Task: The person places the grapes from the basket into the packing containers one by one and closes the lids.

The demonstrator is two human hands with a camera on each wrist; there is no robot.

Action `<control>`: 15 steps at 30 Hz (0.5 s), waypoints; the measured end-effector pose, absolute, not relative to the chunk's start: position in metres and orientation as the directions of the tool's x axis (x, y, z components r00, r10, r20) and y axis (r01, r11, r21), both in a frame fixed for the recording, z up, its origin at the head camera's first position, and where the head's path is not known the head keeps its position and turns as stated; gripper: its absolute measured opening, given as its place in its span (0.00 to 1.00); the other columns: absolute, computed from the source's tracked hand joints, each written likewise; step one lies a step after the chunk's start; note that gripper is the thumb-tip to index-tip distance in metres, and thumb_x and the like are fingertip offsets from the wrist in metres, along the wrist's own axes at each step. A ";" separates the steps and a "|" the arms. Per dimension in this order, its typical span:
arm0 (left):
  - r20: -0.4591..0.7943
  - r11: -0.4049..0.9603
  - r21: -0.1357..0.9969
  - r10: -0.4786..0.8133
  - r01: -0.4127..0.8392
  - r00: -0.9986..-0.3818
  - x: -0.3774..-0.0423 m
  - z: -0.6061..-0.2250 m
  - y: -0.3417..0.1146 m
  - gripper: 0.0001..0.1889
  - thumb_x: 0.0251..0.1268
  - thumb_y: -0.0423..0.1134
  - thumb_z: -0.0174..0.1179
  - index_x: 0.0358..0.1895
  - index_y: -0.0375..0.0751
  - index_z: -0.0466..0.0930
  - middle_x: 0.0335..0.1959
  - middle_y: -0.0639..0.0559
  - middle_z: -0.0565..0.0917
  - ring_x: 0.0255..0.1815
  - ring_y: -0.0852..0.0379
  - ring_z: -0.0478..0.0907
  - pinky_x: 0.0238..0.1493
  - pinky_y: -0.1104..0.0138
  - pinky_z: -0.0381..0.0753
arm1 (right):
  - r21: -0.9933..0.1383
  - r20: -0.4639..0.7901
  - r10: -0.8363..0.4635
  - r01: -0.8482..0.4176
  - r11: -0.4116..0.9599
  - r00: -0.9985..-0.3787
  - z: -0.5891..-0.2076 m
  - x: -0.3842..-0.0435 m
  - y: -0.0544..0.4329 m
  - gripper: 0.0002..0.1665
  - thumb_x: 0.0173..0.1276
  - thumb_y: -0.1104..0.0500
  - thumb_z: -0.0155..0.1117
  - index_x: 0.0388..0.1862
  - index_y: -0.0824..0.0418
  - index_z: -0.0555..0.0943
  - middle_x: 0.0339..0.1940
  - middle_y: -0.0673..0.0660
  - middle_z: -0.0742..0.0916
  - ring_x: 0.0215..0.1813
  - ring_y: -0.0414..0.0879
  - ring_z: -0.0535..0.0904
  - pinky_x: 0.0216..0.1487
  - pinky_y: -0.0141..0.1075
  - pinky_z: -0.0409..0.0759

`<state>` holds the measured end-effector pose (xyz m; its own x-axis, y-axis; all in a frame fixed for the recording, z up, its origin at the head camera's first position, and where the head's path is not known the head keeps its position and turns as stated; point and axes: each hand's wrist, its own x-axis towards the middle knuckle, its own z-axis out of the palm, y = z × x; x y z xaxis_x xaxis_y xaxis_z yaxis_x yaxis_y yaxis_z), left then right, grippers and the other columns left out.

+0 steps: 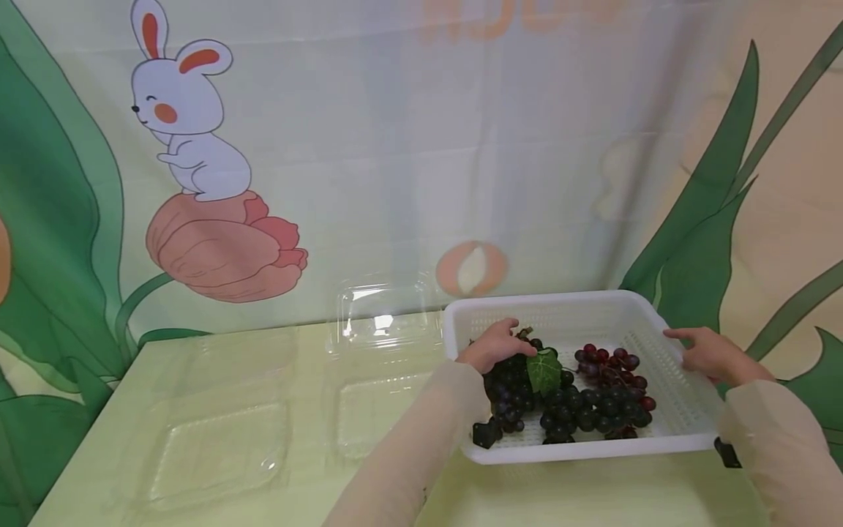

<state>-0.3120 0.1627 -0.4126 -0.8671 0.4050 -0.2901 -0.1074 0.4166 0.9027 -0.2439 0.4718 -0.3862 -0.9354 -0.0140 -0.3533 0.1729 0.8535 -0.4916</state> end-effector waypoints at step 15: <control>-0.339 0.470 0.876 0.438 -0.110 -0.832 -0.315 -0.422 0.164 0.41 0.47 0.40 0.66 0.67 0.48 0.55 0.66 0.51 0.61 0.63 0.48 0.62 0.56 0.55 0.67 | -0.499 -0.348 -0.014 0.173 0.849 -0.937 -0.387 -0.245 0.473 0.39 0.51 0.70 0.52 0.62 0.79 0.51 0.38 0.72 0.77 0.28 0.44 0.73 0.21 0.36 0.71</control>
